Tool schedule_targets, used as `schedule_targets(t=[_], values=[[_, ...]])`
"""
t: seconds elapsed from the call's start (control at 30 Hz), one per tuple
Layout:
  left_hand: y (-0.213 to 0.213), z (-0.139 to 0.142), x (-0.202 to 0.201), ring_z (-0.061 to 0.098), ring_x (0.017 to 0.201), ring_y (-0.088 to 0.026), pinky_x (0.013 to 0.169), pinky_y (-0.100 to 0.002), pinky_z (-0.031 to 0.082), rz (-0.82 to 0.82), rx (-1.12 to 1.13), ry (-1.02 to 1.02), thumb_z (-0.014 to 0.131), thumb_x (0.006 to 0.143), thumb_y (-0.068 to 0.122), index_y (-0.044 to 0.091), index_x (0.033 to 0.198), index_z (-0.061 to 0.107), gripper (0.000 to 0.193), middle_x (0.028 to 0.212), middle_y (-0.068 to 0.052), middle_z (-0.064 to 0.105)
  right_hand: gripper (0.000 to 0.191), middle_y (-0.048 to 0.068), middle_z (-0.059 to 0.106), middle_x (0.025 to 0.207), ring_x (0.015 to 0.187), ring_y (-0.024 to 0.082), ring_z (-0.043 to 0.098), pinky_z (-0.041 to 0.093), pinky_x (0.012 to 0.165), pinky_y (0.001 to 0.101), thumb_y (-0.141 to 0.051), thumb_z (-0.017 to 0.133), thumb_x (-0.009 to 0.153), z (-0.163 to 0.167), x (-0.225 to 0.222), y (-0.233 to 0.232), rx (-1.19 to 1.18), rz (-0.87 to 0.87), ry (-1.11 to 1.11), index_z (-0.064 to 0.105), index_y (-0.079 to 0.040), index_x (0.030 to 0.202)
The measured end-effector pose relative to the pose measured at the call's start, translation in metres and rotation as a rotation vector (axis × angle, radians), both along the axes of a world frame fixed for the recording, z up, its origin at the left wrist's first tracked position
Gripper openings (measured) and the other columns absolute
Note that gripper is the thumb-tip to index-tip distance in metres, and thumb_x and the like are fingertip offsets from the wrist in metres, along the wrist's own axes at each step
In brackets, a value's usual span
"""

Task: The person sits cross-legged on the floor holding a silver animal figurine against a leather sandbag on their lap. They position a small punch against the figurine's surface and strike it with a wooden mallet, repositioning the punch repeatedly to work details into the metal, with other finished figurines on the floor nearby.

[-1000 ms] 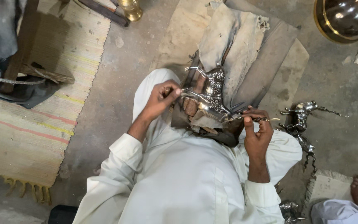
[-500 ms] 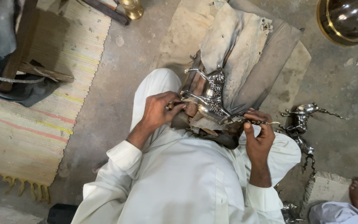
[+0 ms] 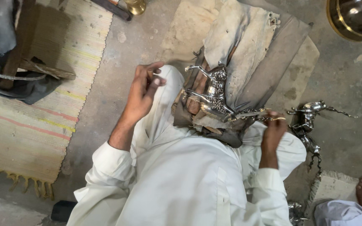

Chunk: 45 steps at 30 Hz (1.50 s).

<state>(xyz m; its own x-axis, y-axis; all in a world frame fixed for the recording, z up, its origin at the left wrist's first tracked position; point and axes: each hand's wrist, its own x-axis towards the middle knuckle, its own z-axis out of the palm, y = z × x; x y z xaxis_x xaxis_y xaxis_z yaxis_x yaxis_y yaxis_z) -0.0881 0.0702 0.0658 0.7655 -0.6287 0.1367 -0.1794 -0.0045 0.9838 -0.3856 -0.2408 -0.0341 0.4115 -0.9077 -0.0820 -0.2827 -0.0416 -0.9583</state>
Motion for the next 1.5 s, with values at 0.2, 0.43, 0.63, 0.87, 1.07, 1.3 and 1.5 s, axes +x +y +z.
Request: schedule_targets(t=[0.2, 0.43, 0.63, 0.87, 1.07, 1.3, 1.5], values=[[-0.022, 0.008, -0.022, 0.070, 0.109, -0.023, 0.094, -0.036, 0.059, -0.228, -0.113, 0.195, 0.070, 0.104, -0.002, 0.000, 0.123, 0.069, 0.019, 0.115, -0.017, 0.074, 0.025, 0.017, 0.074, 0.101, 0.094, 0.031, 0.068, 0.054, 0.081, 0.0406, -0.016, 0.074, 0.082, -0.023, 0.035, 0.030, -0.299, 0.589, 0.552, 0.071, -0.002, 0.103], [-0.060, 0.016, -0.044, 0.077, 0.096, -0.019, 0.077, -0.027, 0.064, -0.173, -0.141, 0.738, 0.069, 0.096, 0.016, 0.009, 0.127, 0.053, 0.035, 0.103, -0.007, 0.076, 0.025, 0.008, 0.071, 0.097, 0.084, 0.018, 0.066, 0.054, 0.073, 0.0386, -0.025, 0.058, 0.097, -0.015, 0.045, 0.032, 0.380, 0.254, 0.140, 0.067, -0.004, 0.109], [-0.072, 0.005, -0.056, 0.075, 0.092, -0.018, 0.074, -0.026, 0.063, -0.190, -0.191, 0.883, 0.072, 0.097, 0.013, 0.005, 0.126, 0.057, 0.034, 0.097, -0.008, 0.074, 0.029, 0.008, 0.066, 0.086, 0.073, 0.026, 0.063, 0.055, 0.068, 0.0398, -0.031, 0.050, 0.099, 0.001, 0.015, 0.011, 0.850, -0.063, -0.211, 0.061, -0.005, 0.108], [-0.075, 0.001, -0.063, 0.075, 0.092, -0.015, 0.074, -0.022, 0.062, -0.177, -0.178, 0.942, 0.074, 0.095, 0.016, 0.005, 0.127, 0.058, 0.038, 0.095, -0.005, 0.073, 0.035, 0.002, 0.054, 0.076, 0.065, 0.014, 0.052, 0.046, 0.059, 0.0320, -0.035, 0.063, 0.101, 0.017, -0.029, 0.020, 0.778, 0.038, -0.171, 0.057, -0.011, 0.126], [-0.081, 0.008, -0.068, 0.075, 0.082, -0.015, 0.068, -0.023, 0.061, -0.130, -0.140, 0.867, 0.075, 0.096, 0.017, 0.000, 0.124, 0.058, 0.037, 0.090, -0.006, 0.071, 0.035, 0.004, 0.055, 0.075, 0.062, 0.015, 0.053, 0.045, 0.058, 0.0311, -0.033, 0.063, 0.101, -0.002, -0.052, 0.023, 0.739, 0.033, -0.042, 0.057, -0.010, 0.126], [-0.085, 0.015, -0.067, 0.076, 0.081, -0.010, 0.068, -0.022, 0.063, -0.209, -0.089, 0.557, 0.071, 0.097, 0.013, -0.002, 0.125, 0.057, 0.035, 0.090, -0.005, 0.072, 0.030, 0.008, 0.062, 0.084, 0.069, 0.019, 0.058, 0.050, 0.065, 0.0341, -0.031, 0.061, 0.104, -0.003, -0.068, 0.018, 0.715, 0.057, -0.170, 0.050, -0.007, 0.119], [-0.098, 0.019, -0.062, 0.071, 0.082, -0.008, 0.071, -0.026, 0.061, -0.359, -0.019, 0.257, 0.078, 0.092, 0.008, -0.002, 0.123, 0.064, 0.036, 0.090, -0.006, 0.075, 0.042, 0.009, 0.063, 0.096, 0.089, 0.021, 0.063, 0.053, 0.085, 0.0354, -0.036, 0.059, 0.110, 0.042, -0.086, -0.017, 0.627, 0.113, -0.399, 0.058, 0.001, 0.129]])
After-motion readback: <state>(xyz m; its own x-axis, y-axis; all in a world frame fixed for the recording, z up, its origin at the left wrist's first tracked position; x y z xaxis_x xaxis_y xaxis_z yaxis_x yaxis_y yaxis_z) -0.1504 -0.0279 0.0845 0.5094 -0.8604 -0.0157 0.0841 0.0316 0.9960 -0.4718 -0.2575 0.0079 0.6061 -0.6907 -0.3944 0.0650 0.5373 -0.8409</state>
